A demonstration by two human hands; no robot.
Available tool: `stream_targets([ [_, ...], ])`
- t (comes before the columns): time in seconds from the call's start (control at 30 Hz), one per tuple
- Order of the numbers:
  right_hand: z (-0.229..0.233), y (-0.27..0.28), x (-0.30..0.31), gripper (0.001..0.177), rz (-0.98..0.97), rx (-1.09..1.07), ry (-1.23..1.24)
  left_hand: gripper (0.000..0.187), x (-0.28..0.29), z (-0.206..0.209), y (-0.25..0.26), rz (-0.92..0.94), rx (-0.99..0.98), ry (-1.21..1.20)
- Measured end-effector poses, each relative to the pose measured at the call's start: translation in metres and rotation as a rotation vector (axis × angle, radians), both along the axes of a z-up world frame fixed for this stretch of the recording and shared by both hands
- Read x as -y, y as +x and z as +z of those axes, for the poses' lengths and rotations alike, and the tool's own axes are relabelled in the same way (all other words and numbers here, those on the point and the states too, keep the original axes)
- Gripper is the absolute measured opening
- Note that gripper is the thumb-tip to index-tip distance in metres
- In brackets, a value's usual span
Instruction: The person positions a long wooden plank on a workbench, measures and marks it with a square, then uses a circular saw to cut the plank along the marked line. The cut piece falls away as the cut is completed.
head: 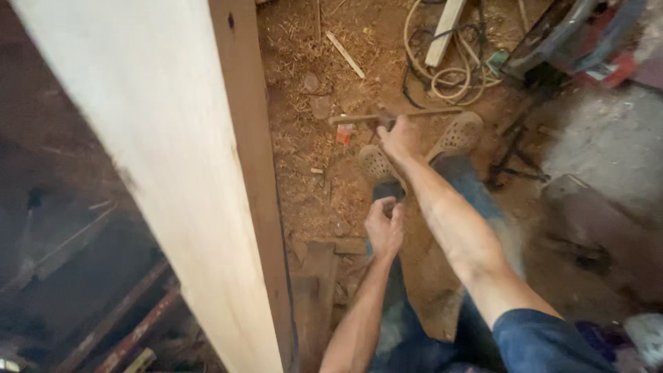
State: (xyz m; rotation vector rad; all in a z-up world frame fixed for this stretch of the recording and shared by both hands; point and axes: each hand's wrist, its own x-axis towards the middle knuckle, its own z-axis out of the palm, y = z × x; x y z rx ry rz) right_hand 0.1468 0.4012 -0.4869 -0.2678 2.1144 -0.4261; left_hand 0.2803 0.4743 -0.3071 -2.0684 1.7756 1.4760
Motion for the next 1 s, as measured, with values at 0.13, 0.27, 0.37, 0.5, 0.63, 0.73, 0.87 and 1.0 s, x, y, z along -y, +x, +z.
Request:
stream_targets([
  [0.13,-0.053,0.050,0.061,0.038,0.024,0.134,0.040,0.024,0.015,-0.019,0.030,0.082,0.023,0.006],
  [0.27,-0.081,0.097,0.113,0.030,-0.138,0.319,-0.042,0.024,0.026,-0.032,0.056,0.116,0.049,0.013],
  [0.37,-0.072,0.116,0.122,0.028,-0.153,0.226,-0.199,0.026,0.029,-0.034,0.067,0.166,0.095,0.082],
  [0.5,-0.037,0.108,0.083,0.033,-0.006,0.245,-0.271,0.026,0.026,-0.028,0.065,0.160,0.045,0.060],
  [0.63,0.006,0.076,-0.004,0.029,-0.064,0.229,-0.246,0.025,0.019,-0.015,0.055,0.149,0.007,0.039],
  [0.73,0.047,0.032,-0.075,0.030,-0.098,0.137,-0.106,0.028,0.016,-0.005,0.031,0.081,0.060,0.061],
  [0.87,0.103,-0.051,-0.139,0.022,-0.387,0.280,0.017,0.031,0.012,0.015,-0.021,-0.085,0.011,0.029],
  [1.0,0.138,-0.139,-0.167,0.017,-0.503,0.244,-0.005,0.032,0.020,0.039,-0.090,-0.202,-0.081,-0.072],
])
